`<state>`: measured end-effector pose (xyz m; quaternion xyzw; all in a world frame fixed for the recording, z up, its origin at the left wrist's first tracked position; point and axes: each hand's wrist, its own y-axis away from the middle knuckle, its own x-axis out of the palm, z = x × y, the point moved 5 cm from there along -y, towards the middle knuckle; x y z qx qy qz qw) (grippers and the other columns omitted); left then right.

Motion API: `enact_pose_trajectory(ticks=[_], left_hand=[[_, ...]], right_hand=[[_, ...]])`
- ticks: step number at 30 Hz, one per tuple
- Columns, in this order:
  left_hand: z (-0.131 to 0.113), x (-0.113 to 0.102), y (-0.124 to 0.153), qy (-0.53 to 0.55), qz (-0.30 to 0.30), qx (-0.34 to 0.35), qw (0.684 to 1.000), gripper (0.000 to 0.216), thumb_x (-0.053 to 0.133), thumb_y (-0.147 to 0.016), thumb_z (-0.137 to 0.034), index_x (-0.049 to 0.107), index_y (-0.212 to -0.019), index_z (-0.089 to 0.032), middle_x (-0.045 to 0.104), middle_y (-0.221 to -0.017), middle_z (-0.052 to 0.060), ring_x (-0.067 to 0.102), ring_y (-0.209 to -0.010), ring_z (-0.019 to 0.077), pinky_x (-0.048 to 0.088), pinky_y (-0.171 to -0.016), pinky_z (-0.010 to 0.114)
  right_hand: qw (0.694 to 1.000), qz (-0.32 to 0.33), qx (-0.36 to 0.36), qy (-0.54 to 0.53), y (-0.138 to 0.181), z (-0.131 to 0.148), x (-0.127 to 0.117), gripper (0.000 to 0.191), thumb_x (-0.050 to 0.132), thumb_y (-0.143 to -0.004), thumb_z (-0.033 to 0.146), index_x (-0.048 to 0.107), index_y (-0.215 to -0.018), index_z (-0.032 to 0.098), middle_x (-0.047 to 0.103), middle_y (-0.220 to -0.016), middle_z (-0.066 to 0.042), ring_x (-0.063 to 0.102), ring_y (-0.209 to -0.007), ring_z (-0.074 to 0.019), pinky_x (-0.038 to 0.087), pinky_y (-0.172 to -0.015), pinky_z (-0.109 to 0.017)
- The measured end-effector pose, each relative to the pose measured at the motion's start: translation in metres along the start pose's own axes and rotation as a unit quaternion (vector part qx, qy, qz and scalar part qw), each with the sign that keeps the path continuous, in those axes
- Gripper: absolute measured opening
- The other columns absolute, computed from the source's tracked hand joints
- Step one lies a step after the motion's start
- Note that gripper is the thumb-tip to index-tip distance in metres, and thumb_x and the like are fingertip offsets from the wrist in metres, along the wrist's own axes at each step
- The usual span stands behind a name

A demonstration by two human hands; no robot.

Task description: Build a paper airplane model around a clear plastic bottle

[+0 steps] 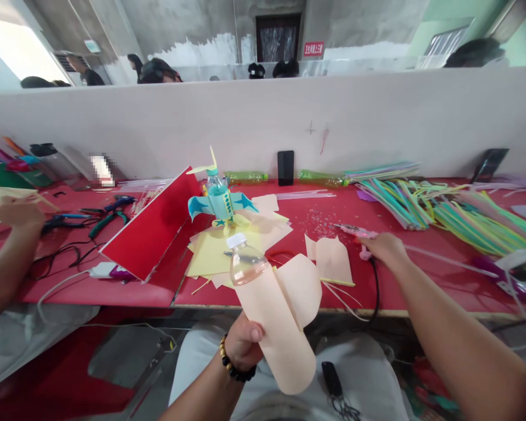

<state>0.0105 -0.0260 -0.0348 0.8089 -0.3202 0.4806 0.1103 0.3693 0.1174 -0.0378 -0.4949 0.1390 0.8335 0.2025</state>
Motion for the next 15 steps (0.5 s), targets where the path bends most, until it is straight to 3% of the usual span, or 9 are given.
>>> enact_pose_trajectory(ticks=[2, 3, 6, 7, 9, 10, 15], left_hand=[[0.001, 0.0, 0.0, 0.006, 0.002, -0.003, 1.0, 0.071, 0.082, -0.056, -0.031, 0.061, -0.122, -0.013, 0.075, -0.09, 0.012, 0.066, -0.099, 0.0344, 0.051, -0.09, 0.042], [0.003, 0.0, 0.0, 0.008, 0.002, -0.008, 1.0, 0.07, 0.083, -0.055, -0.031, 0.063, -0.12, -0.013, 0.075, -0.089, 0.012, 0.066, -0.098, 0.0343, 0.051, -0.089, 0.042], [0.009, -0.004, 0.001, 0.01, -0.003, -0.026, 1.0, 0.057, 0.083, -0.055, -0.029, 0.069, -0.108, -0.012, 0.075, -0.089, 0.012, 0.069, -0.089, 0.0319, 0.053, -0.084, 0.039], [0.011, -0.005, 0.001, 0.012, -0.002, -0.029, 0.999, 0.052, 0.083, -0.055, -0.028, 0.071, -0.103, -0.012, 0.075, -0.09, 0.012, 0.07, -0.086, 0.0305, 0.054, -0.082, 0.038], [0.014, -0.006, 0.002, 0.018, -0.002, -0.036, 0.999, 0.046, 0.083, -0.055, -0.027, 0.073, -0.097, -0.011, 0.075, -0.09, 0.011, 0.07, -0.081, 0.0277, 0.055, -0.077, 0.034], [0.016, -0.007, 0.002, 0.022, -0.001, -0.041, 0.999, 0.046, 0.083, -0.054, -0.026, 0.073, -0.097, -0.011, 0.075, -0.091, 0.011, 0.07, -0.08, 0.0264, 0.055, -0.075, 0.032], [0.021, -0.002, 0.001, 0.047, 0.01, -0.06, 0.997, 0.052, 0.083, -0.054, -0.021, 0.07, -0.103, -0.012, 0.075, -0.095, 0.008, 0.07, -0.082, 0.0223, 0.054, -0.074, 0.026]], right_hand=[[1.0, -0.004, 0.006, 0.026, 0.009, 0.006, -0.006, 0.026, 0.073, -0.07, 0.035, 0.07, -0.071, 0.009, 0.067, -0.078, -0.022, 0.063, -0.088, -0.0408, 0.046, -0.072, -0.047], [0.999, -0.011, -0.005, 0.03, 0.018, 0.013, -0.009, 0.03, 0.071, -0.07, 0.038, 0.071, -0.077, 0.009, 0.068, -0.083, -0.023, 0.063, -0.091, -0.0414, 0.045, -0.073, -0.047], [0.993, -0.037, -0.112, -0.006, 0.063, 0.052, -0.023, 0.039, 0.059, -0.08, 0.045, 0.067, -0.106, 0.017, 0.065, -0.113, -0.015, 0.059, -0.106, -0.0304, 0.044, -0.084, -0.037], [0.976, -0.028, -0.203, -0.075, 0.084, 0.073, -0.028, 0.037, 0.057, -0.083, 0.044, 0.067, -0.107, 0.019, 0.065, -0.114, -0.013, 0.06, -0.104, -0.0274, 0.045, -0.083, -0.035], [0.919, 0.092, -0.338, -0.181, 0.125, 0.113, -0.031, 0.031, 0.055, -0.085, 0.044, 0.069, -0.102, 0.022, 0.066, -0.112, -0.009, 0.06, -0.104, -0.024, 0.045, -0.086, -0.033], [0.894, 0.152, -0.369, -0.205, 0.143, 0.129, -0.032, 0.03, 0.057, -0.084, 0.044, 0.069, -0.102, 0.023, 0.067, -0.113, -0.008, 0.06, -0.105, -0.0233, 0.045, -0.088, -0.033], [0.825, 0.332, -0.408, -0.208, 0.18, 0.171, -0.034, 0.03, 0.059, -0.084, 0.04, 0.069, -0.104, 0.021, 0.069, -0.106, -0.007, 0.061, -0.1, -0.0215, 0.044, -0.089, -0.033]])
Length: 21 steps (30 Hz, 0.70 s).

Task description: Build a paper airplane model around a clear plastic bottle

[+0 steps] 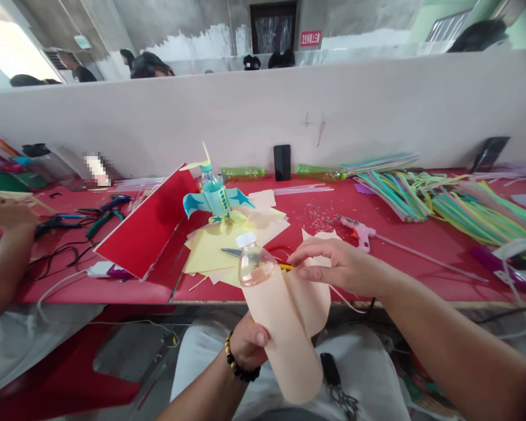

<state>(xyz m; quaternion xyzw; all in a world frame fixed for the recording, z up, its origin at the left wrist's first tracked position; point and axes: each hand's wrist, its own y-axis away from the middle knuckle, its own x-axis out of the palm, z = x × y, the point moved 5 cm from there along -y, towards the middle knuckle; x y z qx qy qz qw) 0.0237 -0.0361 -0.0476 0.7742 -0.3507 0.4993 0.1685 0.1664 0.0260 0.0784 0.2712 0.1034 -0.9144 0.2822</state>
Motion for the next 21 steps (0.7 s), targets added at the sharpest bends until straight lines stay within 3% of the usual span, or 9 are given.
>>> enact_pose_trajectory(ticks=[7, 11, 16, 21], left_hand=[[0.0, 0.01, -0.001, 0.018, 0.021, 0.004, 1.0, 0.046, 0.08, -0.057, -0.018, 0.07, -0.101, -0.011, 0.075, -0.093, 0.008, 0.071, -0.08, 0.0215, 0.054, -0.073, 0.025], [0.001, 0.008, 0.0, 0.02, 0.013, 0.001, 1.0, 0.055, 0.08, -0.057, -0.018, 0.067, -0.11, -0.014, 0.075, -0.094, 0.008, 0.071, -0.081, 0.0218, 0.054, -0.072, 0.026], [0.001, 0.006, 0.002, 0.006, -0.014, -0.019, 1.0, 0.074, 0.082, -0.056, -0.027, 0.058, -0.125, -0.014, 0.073, -0.101, 0.013, 0.068, -0.093, 0.0301, 0.054, -0.081, 0.039], [0.001, 0.006, 0.002, -0.009, -0.025, -0.024, 0.999, 0.061, 0.08, -0.058, -0.031, 0.066, -0.113, -0.008, 0.072, -0.101, 0.016, 0.067, -0.096, 0.0327, 0.054, -0.081, 0.041]], right_hand=[[0.99, 0.105, 0.086, -0.039, -0.008, -0.007, 0.007, 0.02, 0.061, -0.08, 0.034, 0.068, -0.084, 0.015, 0.065, -0.081, -0.002, 0.056, -0.074, -0.0139, 0.042, -0.066, -0.024], [0.99, 0.1, 0.097, -0.009, -0.008, -0.005, 0.006, 0.016, 0.059, -0.079, 0.03, 0.064, -0.074, 0.016, 0.058, -0.071, 0.001, 0.049, -0.067, -0.011, 0.037, -0.06, -0.023], [0.991, 0.091, 0.092, 0.047, -0.008, 0.005, 0.002, 0.012, 0.055, -0.076, 0.025, 0.059, -0.068, 0.017, 0.053, -0.066, 0.003, 0.045, -0.062, -0.0098, 0.032, -0.055, -0.023], [0.99, 0.053, 0.102, 0.086, -0.007, 0.015, 0.002, 0.012, 0.053, -0.072, 0.023, 0.054, -0.061, 0.017, 0.043, -0.056, 0.006, 0.038, -0.055, -0.0083, 0.027, -0.05, -0.023]])
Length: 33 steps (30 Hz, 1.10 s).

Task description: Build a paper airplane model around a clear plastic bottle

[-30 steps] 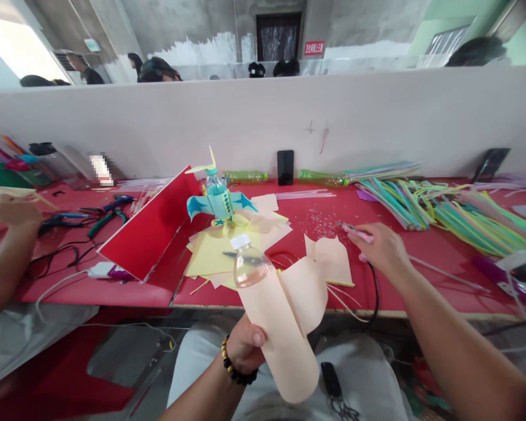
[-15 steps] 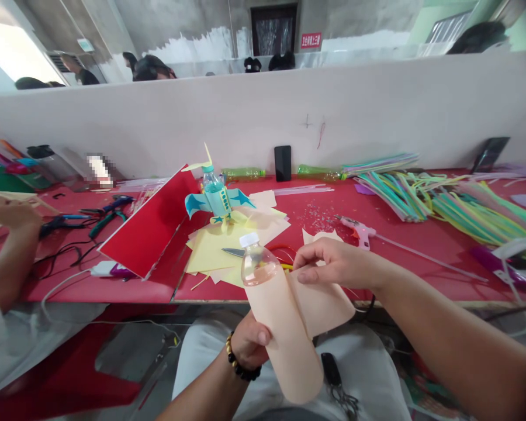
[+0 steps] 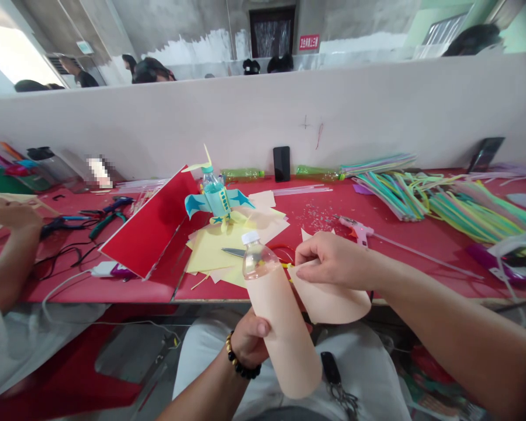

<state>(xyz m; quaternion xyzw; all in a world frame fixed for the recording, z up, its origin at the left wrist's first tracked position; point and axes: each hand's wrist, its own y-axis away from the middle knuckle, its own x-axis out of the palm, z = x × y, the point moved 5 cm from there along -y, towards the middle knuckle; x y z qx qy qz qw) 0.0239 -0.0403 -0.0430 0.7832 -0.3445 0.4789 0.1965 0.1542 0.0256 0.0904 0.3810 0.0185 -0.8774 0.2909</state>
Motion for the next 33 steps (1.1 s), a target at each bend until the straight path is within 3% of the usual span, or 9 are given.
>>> enact_pose_trajectory(ticks=[8, 19, 23, 33], left_hand=[[0.001, -0.0012, 0.0006, -0.01, -0.016, -0.012, 1.0, 0.057, 0.081, -0.056, -0.032, 0.069, -0.106, -0.007, 0.072, -0.098, 0.016, 0.067, -0.095, 0.0323, 0.053, -0.082, 0.041], [0.0003, -0.004, -0.0013, -0.019, -0.018, 0.01, 1.0, 0.058, 0.081, -0.056, -0.033, 0.068, -0.106, -0.006, 0.072, -0.098, 0.018, 0.068, -0.09, 0.0308, 0.054, -0.078, 0.037], [-0.0011, -0.0039, -0.0023, -0.021, -0.008, 0.025, 0.999, 0.055, 0.08, -0.058, -0.032, 0.068, -0.104, -0.006, 0.074, -0.089, 0.017, 0.07, -0.084, 0.0298, 0.054, -0.077, 0.037], [-0.0019, -0.0052, -0.003, -0.019, -0.025, 0.029, 0.999, 0.074, 0.082, -0.055, -0.03, 0.059, -0.123, -0.011, 0.074, -0.093, 0.015, 0.07, -0.082, 0.0295, 0.055, -0.072, 0.037]], right_hand=[[0.998, -0.059, 0.009, 0.022, -0.0035, -0.0024, 0.0051, 0.014, 0.054, -0.067, 0.024, 0.052, -0.055, 0.018, 0.043, -0.05, 0.006, 0.038, -0.051, -0.0078, 0.024, -0.047, -0.023], [0.996, -0.075, -0.004, 0.042, -0.0054, 0.0039, 0.008, 0.013, 0.056, -0.066, 0.026, 0.056, -0.056, 0.017, 0.046, -0.051, 0.006, 0.039, -0.051, -0.0074, 0.026, -0.047, -0.022], [0.998, -0.067, 0.0, 0.02, -0.0071, 0.002, 0.0086, 0.013, 0.057, -0.065, 0.026, 0.055, -0.056, 0.017, 0.046, -0.052, 0.005, 0.04, -0.052, -0.0077, 0.025, -0.046, -0.022], [0.999, -0.051, 0.019, 0.0, -0.0091, -0.0004, 0.0087, 0.012, 0.057, -0.063, 0.027, 0.056, -0.056, 0.017, 0.043, -0.052, 0.005, 0.039, -0.053, -0.0083, 0.026, -0.045, -0.021]])
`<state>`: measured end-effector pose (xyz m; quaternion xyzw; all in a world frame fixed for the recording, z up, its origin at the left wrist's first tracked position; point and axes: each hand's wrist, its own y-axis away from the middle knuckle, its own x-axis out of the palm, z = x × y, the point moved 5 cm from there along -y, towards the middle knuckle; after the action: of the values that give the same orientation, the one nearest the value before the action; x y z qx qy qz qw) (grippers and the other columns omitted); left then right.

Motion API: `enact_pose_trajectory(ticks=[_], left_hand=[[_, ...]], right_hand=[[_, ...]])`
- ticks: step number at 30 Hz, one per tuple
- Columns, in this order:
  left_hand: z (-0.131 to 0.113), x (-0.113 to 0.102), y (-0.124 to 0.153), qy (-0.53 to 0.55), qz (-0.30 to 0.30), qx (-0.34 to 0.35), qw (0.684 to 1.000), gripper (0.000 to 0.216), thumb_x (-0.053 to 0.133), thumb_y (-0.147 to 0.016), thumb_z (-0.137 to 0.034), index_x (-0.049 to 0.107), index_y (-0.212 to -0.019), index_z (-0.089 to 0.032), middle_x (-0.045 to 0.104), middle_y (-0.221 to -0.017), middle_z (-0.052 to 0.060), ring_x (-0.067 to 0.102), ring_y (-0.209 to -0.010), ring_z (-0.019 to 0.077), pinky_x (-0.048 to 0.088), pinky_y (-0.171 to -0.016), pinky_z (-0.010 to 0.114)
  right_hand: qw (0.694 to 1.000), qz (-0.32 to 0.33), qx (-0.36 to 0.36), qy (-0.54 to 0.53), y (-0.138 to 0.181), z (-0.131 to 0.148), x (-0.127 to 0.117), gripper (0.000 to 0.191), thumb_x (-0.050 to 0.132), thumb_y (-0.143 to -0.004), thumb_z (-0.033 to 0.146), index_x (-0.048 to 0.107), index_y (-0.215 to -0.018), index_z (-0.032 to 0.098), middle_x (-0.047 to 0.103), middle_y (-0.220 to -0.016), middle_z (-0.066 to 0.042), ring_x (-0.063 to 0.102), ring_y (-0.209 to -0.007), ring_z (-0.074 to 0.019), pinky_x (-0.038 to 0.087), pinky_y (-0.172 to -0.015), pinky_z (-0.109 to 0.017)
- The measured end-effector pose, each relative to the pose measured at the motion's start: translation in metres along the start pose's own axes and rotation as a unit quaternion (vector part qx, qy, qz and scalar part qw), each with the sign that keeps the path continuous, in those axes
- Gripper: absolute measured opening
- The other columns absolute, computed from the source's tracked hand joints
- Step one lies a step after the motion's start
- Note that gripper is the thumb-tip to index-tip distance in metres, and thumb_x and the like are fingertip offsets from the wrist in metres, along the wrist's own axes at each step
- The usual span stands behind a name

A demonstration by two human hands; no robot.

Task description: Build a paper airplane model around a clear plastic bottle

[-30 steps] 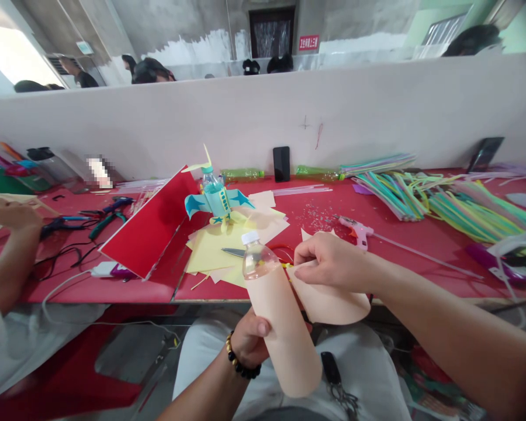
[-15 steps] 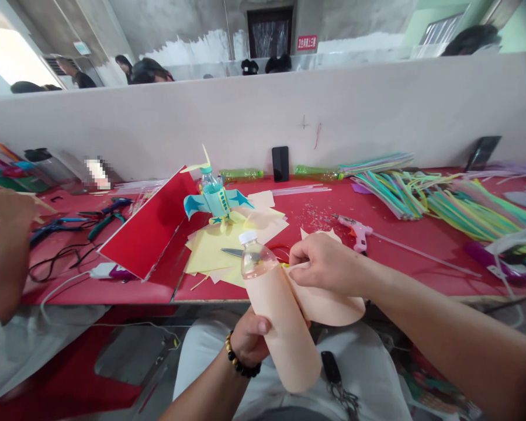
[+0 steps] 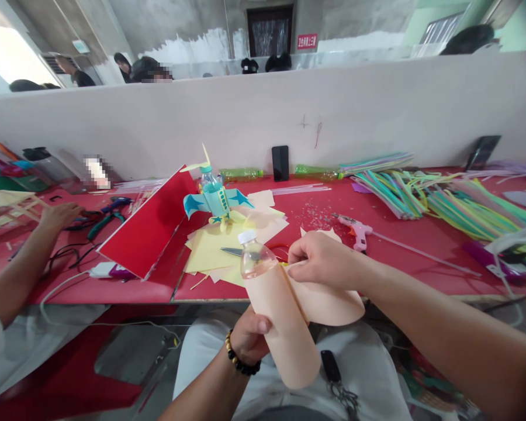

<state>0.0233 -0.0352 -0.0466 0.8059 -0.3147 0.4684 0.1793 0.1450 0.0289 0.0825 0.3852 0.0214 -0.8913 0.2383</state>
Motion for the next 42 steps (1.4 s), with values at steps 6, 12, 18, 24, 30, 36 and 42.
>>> enact_pose_trajectory(ticks=[6, 12, 18, 24, 30, 36, 42], left_hand=[[0.0012, -0.0035, 0.0009, -0.003, -0.011, 0.005, 1.0, 0.063, 0.081, -0.056, -0.031, 0.065, -0.112, -0.008, 0.073, -0.094, 0.016, 0.07, -0.085, 0.0291, 0.055, -0.076, 0.038], [0.0005, -0.0061, 0.0019, -0.009, -0.028, 0.008, 1.0, 0.058, 0.083, -0.053, -0.029, 0.068, -0.105, -0.007, 0.074, -0.093, 0.016, 0.07, -0.082, 0.0293, 0.055, -0.074, 0.037], [0.0006, -0.0077, 0.0023, -0.007, -0.035, 0.008, 0.999, 0.055, 0.083, -0.054, -0.029, 0.069, -0.103, -0.008, 0.074, -0.091, 0.013, 0.07, -0.081, 0.0267, 0.055, -0.072, 0.033], [0.0003, -0.0093, 0.0024, 0.0, -0.046, 0.01, 0.999, 0.049, 0.082, -0.053, -0.024, 0.07, -0.097, -0.008, 0.075, -0.088, 0.011, 0.07, -0.077, 0.0233, 0.056, -0.071, 0.031], [-0.0024, -0.0035, 0.0018, -0.011, -0.04, 0.011, 0.999, 0.049, 0.083, -0.053, -0.024, 0.071, -0.098, -0.008, 0.075, -0.087, 0.01, 0.07, -0.075, 0.0226, 0.056, -0.069, 0.03], [-0.0014, -0.0084, 0.0024, -0.014, -0.051, 0.011, 0.999, 0.053, 0.084, -0.051, -0.024, 0.07, -0.099, -0.008, 0.075, -0.087, 0.011, 0.07, -0.076, 0.0234, 0.056, -0.07, 0.031], [-0.0022, -0.0093, 0.0029, -0.028, -0.056, 0.001, 0.998, 0.054, 0.084, -0.05, -0.025, 0.07, -0.1, -0.007, 0.075, -0.09, 0.012, 0.069, -0.079, 0.0239, 0.055, -0.072, 0.032]], right_hand=[[1.0, 0.01, 0.007, -0.006, -0.0014, 0.0002, 0.0019, 0.011, 0.058, -0.063, 0.027, 0.057, -0.058, 0.017, 0.046, -0.052, 0.005, 0.041, -0.053, -0.0085, 0.027, -0.046, -0.022], [1.0, 0.016, 0.009, -0.007, -0.0027, 0.0003, 0.0038, 0.011, 0.057, -0.063, 0.026, 0.056, -0.057, 0.017, 0.045, -0.053, 0.005, 0.042, -0.054, -0.0086, 0.027, -0.046, -0.021], [1.0, 0.019, 0.004, -0.008, -0.0031, 0.0002, 0.0051, 0.011, 0.056, -0.064, 0.026, 0.057, -0.058, 0.017, 0.045, -0.052, 0.005, 0.039, -0.053, -0.0084, 0.026, -0.046, -0.022], [1.0, 0.022, 0.003, -0.012, -0.0032, -0.0011, 0.0056, 0.012, 0.056, -0.066, 0.026, 0.058, -0.06, 0.016, 0.048, -0.055, 0.004, 0.043, -0.056, -0.0092, 0.029, -0.048, -0.021], [0.999, 0.033, 0.001, -0.013, -0.0009, 0.0003, 0.0061, 0.013, 0.056, -0.068, 0.028, 0.06, -0.065, 0.016, 0.05, -0.059, 0.004, 0.043, -0.057, -0.0091, 0.029, -0.048, -0.021], [0.999, 0.042, -0.015, -0.007, -0.0006, 0.0038, 0.0053, 0.012, 0.055, -0.068, 0.027, 0.058, -0.063, 0.016, 0.05, -0.059, 0.004, 0.043, -0.058, -0.0089, 0.03, -0.049, -0.022], [0.999, 0.044, -0.012, -0.011, -0.0018, 0.0056, 0.0048, 0.008, 0.054, -0.068, 0.021, 0.057, -0.062, 0.016, 0.052, -0.059, 0.004, 0.044, -0.059, -0.0086, 0.031, -0.049, -0.021]])
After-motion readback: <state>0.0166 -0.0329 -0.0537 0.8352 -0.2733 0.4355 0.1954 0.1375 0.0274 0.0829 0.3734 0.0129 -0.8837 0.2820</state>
